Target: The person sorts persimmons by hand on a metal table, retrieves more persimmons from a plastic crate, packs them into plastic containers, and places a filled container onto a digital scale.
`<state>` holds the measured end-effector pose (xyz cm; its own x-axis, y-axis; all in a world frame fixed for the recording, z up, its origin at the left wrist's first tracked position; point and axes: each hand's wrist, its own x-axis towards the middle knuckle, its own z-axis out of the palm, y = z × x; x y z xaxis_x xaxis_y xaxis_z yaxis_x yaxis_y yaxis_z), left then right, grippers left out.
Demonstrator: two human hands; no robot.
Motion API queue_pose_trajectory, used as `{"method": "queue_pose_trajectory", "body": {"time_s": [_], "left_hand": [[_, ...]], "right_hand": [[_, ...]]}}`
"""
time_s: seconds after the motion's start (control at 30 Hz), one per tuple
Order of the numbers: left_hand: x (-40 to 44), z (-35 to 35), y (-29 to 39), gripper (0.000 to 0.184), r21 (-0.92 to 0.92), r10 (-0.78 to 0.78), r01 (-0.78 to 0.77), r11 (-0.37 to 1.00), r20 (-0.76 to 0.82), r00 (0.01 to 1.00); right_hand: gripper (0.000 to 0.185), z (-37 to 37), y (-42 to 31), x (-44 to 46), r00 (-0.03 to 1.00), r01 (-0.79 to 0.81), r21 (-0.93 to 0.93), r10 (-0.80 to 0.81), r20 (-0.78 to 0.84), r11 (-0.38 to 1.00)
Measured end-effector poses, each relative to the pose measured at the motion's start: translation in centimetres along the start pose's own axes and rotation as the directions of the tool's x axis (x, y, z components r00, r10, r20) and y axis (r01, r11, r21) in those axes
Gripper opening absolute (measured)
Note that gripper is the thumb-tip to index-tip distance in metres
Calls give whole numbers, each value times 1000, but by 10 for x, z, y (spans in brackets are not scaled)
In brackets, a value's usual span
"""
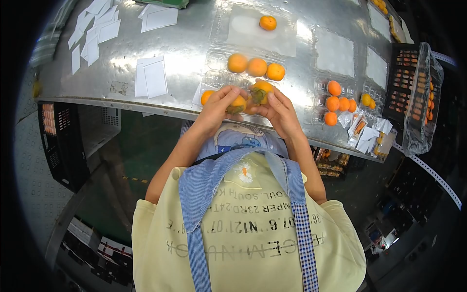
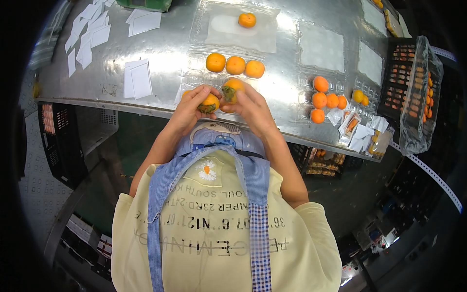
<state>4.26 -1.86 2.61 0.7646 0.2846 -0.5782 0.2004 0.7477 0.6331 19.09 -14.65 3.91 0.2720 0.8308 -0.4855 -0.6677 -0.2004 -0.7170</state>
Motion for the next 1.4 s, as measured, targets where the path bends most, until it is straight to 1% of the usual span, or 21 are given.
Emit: {"method": "queue_pose_trajectory", "body": {"time_s": [0.13, 0.17, 0.2, 0.23, 0.27, 0.37, 0.43, 0.47, 0.57, 0.63, 0.77, 0.87, 0.97, 1.07, 1.17, 1.23, 1.27, 1.37, 1.4], "left_hand": [[2, -4, -3, 28, -150, 37, -43, 988, -40, 999], [2, -6, -3, 29, -160, 62, -66, 985, -30, 998], [1, -9, -2, 32, -170, 87, -89, 981, -20, 996], [1, -11, -1, 36, -180, 112, -112, 977, -9, 994], [1, -13, -1, 39, -185, 125, -125, 975, -11, 992], [1, -16, -2, 47, -178, 149, -152, 972, -27, 988], [0, -15, -2, 49, -145, 150, -156, 977, -53, 987], [-1, -14, 0, 50, -130, 134, -141, 981, -60, 989], [-1, -11, 3, 51, -90, 104, -109, 990, -67, 992], [0, -12, 2, 51, -74, 100, -103, 992, -45, 994], [0, -11, 3, 50, -53, 89, -92, 994, -54, 995], [0, -11, 2, 49, -47, 85, -88, 995, -62, 994], [1, -12, 1, 48, -44, 85, -88, 995, -64, 994], [1, -12, 1, 48, -36, 86, -88, 995, -67, 994], [2, -12, 0, 47, -36, 99, -102, 994, -62, 993], [1, -11, 0, 47, -31, 112, -114, 993, -59, 992], [2, -12, 0, 47, -70, 105, -108, 992, -45, 993], [4, -14, -3, 46, -190, 96, -93, 977, 5, 995], [5, -14, -3, 46, -231, 99, -91, 969, 23, 995]], "right_hand": [[52, -23, -2, 5, 996, 89, -2, -89, -22, 996], [50, -32, -3, 7, 989, 117, -185, -131, -64, 976], [48, -43, -3, 8, 979, 133, -363, -179, -96, 922], [47, -49, -1, 10, 965, 136, -529, -232, -120, 838], [49, -51, 3, 10, 939, 162, -579, -305, -159, 799], [53, -48, -3, 9, 924, 145, -841, -376, -74, 521], [51, -48, -3, 11, 894, 193, -950, -442, 68, 244], [51, -48, -3, 12, 877, 210, -973, -458, 145, 96], [51, -44, -3, 14, 903, 164, -983, -414, 114, 88], [49, -46, -1, 15, 892, 188, -979, -431, 137, 76], [47, -50, 1, 15, 881, 235, -970, -436, 182, 70], [44, -56, 2, 16, 906, 215, -962, -401, 133, 168], [41, -55, -1, 17, 918, 209, -959, -377, 125, 190], [39, -55, 0, 17, 891, 246, -959, -422, 168, 138], [41, -61, 5, 21, 892, 201, -963, -440, 105, 178], [42, -62, 4, 21, 896, 205, -958, -432, 102, 199], [43, -62, 3, 21, 899, 207, -956, -427, 101, 210], [44, -50, -10, 14, 893, 188, -980, -427, 144, 64], [44, -42, -15, 12, 878, 230, -968, -450, 163, 98]]}}
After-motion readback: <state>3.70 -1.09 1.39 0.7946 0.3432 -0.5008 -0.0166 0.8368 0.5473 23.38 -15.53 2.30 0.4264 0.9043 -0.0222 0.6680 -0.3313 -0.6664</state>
